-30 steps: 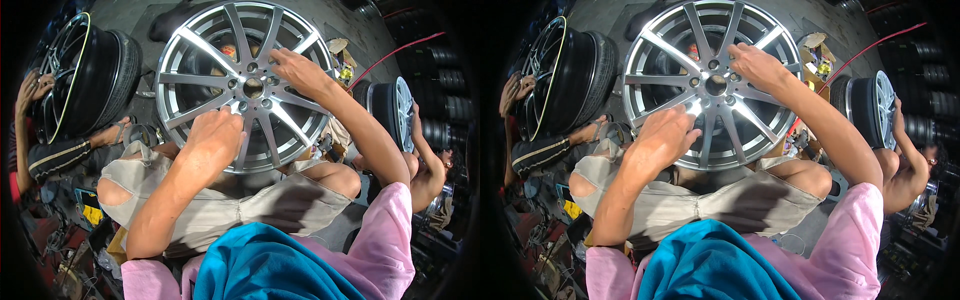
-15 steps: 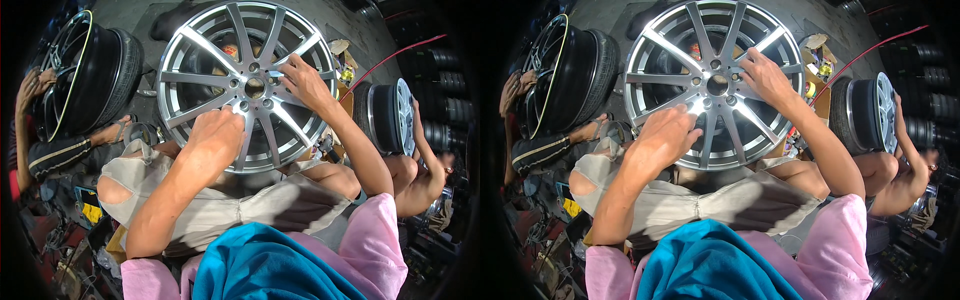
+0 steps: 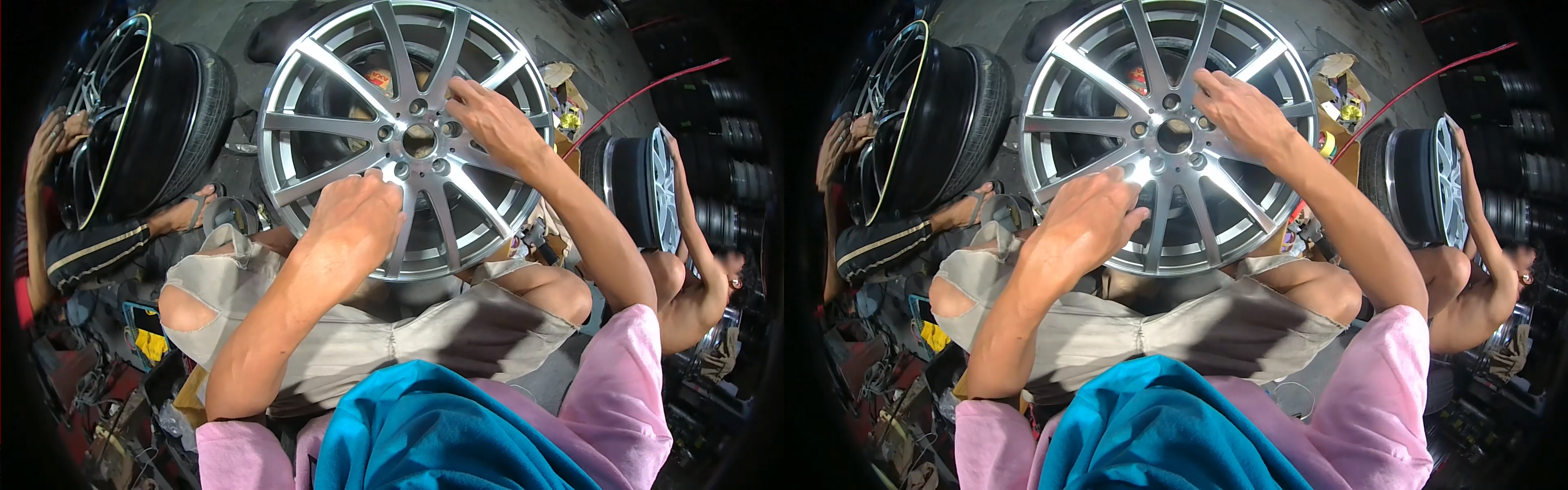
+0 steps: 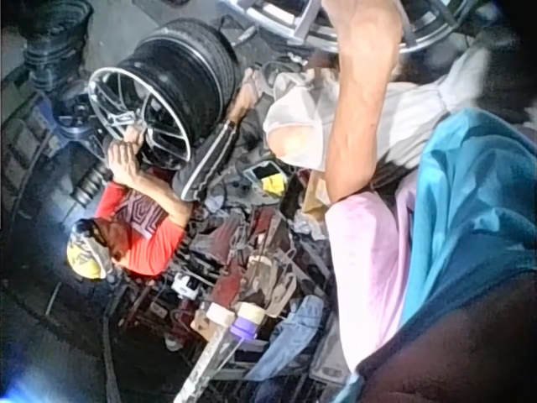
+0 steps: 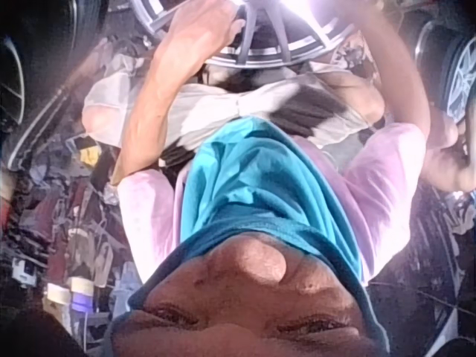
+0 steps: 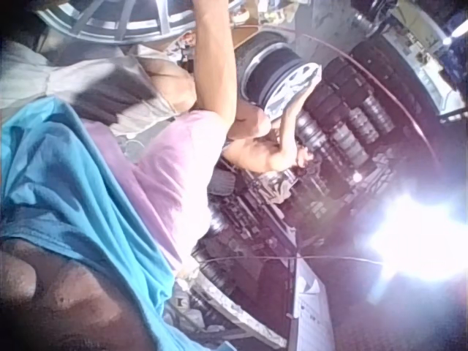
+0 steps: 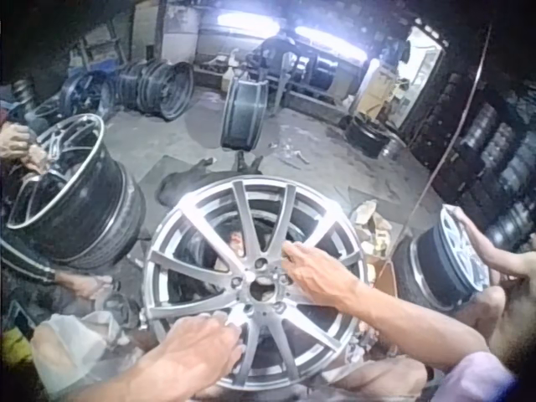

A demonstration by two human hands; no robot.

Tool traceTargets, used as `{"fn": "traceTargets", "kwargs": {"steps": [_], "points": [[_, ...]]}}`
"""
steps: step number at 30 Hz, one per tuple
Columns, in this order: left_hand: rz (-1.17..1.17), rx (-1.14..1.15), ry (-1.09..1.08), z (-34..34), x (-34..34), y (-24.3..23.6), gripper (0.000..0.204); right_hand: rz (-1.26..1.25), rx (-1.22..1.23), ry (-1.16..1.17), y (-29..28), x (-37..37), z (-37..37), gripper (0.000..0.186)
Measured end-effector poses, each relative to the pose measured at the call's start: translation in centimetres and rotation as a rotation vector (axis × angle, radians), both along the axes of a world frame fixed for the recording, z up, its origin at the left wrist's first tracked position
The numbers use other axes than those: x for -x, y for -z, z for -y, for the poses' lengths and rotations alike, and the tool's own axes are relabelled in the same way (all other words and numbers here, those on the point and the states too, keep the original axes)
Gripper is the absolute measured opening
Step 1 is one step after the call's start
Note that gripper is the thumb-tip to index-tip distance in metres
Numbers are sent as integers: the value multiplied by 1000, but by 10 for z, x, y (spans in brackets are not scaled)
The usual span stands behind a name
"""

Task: The person holds and rotates a car wheel rim while applying masking tape and trimming it along the hub and spokes with a small blade.

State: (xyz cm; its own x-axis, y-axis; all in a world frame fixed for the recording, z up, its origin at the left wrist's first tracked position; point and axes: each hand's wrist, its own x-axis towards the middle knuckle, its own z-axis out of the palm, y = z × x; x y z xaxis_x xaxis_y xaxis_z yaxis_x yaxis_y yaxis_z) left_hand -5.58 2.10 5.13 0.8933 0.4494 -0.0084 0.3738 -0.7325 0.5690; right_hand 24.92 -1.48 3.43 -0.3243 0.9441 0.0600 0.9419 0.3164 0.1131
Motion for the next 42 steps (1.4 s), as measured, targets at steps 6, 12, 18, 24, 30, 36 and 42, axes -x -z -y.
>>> {"fn": "traceTargets", "kwargs": {"steps": [6, 12, 18, 24, 30, 36, 42], "points": [[-84, 14, -7, -3, -2, 1, 26, 89, -3, -188, -4, -10, -12, 33], [-150, 7, -47, -11, -3, 10, 26, -448, -42, 142, -21, -13, 24, 20], [-184, 22, 37, 5, -21, 8, 25, -847, -192, 613, -21, -28, 99, 21], [-168, 30, 164, 43, -51, 14, 23, -1281, -330, 830, 15, -53, 160, 26], [-333, 112, 272, 75, -74, 13, 26, -1469, -416, 877, 50, -63, 195, 23], [-362, 92, 381, 84, -80, 7, 29, -1060, -462, 842, 26, -49, 183, 16], [-396, 163, 401, 87, -77, 3, 27, -796, -420, 718, 11, -31, 178, 10]]}}
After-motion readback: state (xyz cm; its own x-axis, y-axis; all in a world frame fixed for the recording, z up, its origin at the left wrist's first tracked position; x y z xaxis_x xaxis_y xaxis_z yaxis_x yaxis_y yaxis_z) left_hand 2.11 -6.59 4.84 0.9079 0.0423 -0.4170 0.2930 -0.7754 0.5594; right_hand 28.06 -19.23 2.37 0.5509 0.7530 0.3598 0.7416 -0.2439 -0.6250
